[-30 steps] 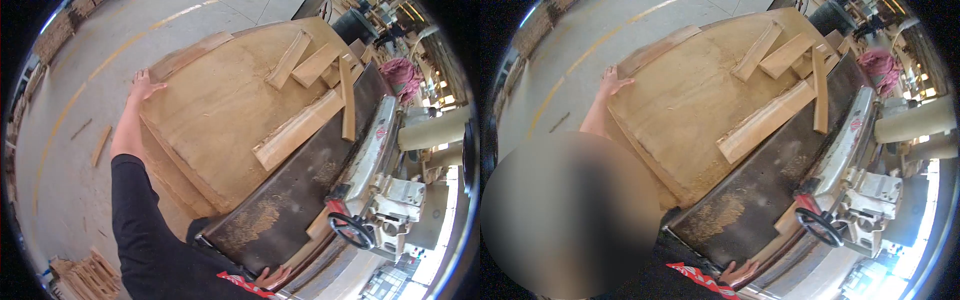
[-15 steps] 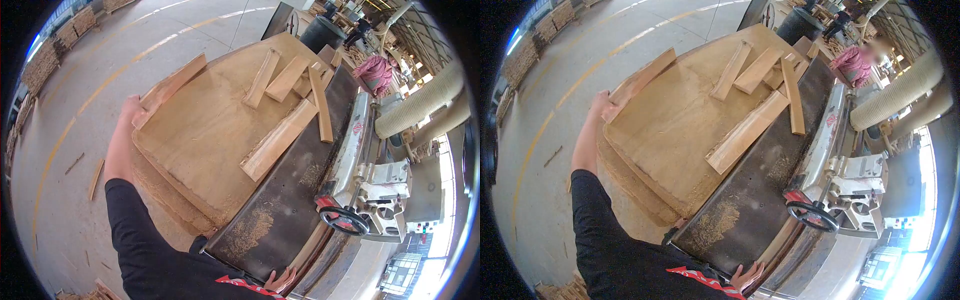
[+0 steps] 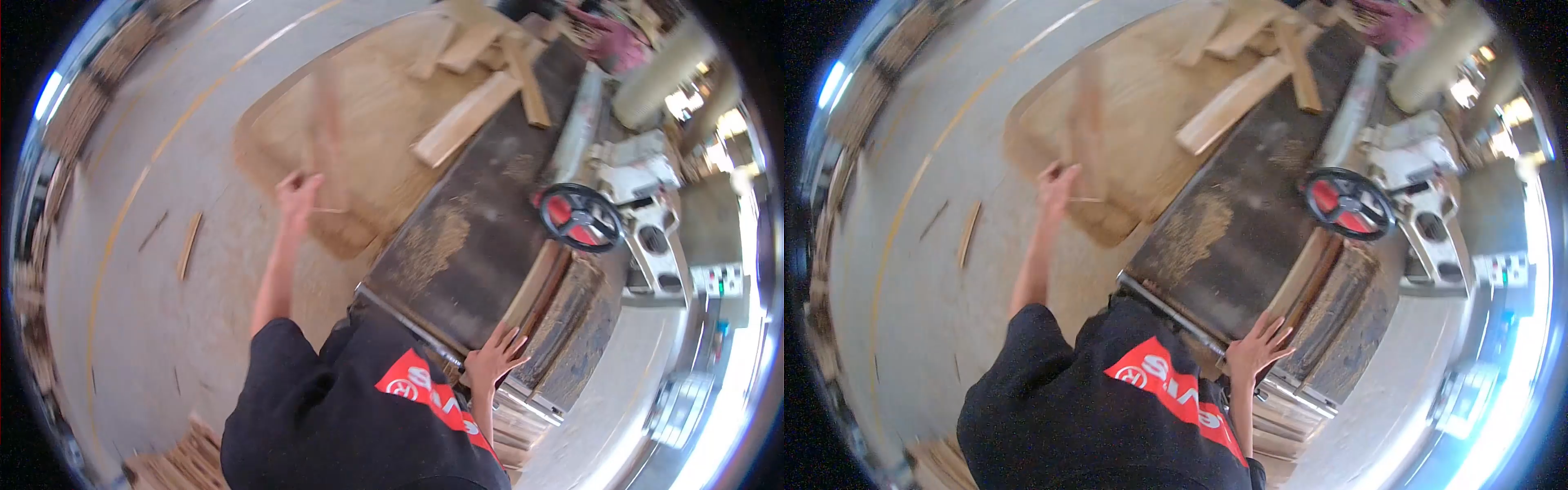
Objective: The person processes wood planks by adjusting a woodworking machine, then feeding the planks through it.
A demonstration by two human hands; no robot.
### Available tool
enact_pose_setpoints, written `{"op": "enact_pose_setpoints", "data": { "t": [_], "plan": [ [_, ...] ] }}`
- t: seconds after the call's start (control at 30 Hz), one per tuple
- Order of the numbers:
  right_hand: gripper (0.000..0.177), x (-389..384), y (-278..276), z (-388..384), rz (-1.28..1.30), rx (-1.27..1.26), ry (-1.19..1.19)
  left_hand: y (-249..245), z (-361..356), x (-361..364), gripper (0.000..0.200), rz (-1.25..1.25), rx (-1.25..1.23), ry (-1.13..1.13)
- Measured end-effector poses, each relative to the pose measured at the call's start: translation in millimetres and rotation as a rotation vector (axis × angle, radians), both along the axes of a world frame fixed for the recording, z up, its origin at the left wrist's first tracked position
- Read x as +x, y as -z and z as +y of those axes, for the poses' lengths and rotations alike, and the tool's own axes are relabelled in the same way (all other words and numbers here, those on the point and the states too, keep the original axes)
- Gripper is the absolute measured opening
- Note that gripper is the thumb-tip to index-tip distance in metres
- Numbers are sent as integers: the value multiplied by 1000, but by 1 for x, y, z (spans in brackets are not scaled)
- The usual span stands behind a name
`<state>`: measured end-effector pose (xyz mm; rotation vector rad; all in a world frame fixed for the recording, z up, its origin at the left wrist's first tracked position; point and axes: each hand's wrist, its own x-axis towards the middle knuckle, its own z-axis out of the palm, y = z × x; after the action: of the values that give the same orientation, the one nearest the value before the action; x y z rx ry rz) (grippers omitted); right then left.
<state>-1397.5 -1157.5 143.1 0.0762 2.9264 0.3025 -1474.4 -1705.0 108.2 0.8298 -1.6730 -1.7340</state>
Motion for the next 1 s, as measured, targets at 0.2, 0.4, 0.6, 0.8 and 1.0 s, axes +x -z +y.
{"op": "enact_pose_setpoints", "data": {
  "t": [0.2, 0.4, 0.6, 0.8, 1.0],
  "plan": [
    [123, 8, -21, -10, -80, -42, -53, -45, 173, 83, 24, 153, 68, 197],
    [104, 21, 11, 60, 336, -804, -41, -70, 259, 133, 41, -30, -302, 523],
    [64, 76, -50, 101, 151, -1365, 219, -37, 337, 159, 42, 57, -697, 697],
    [82, 93, -27, 124, 525, -938, 1, -16, 386, 166, 83, 24, -821, 818],
    [58, 73, 9, 117, 619, -684, -34, -6, 428, 153, 91, 8, -767, 815]
  ]
}}
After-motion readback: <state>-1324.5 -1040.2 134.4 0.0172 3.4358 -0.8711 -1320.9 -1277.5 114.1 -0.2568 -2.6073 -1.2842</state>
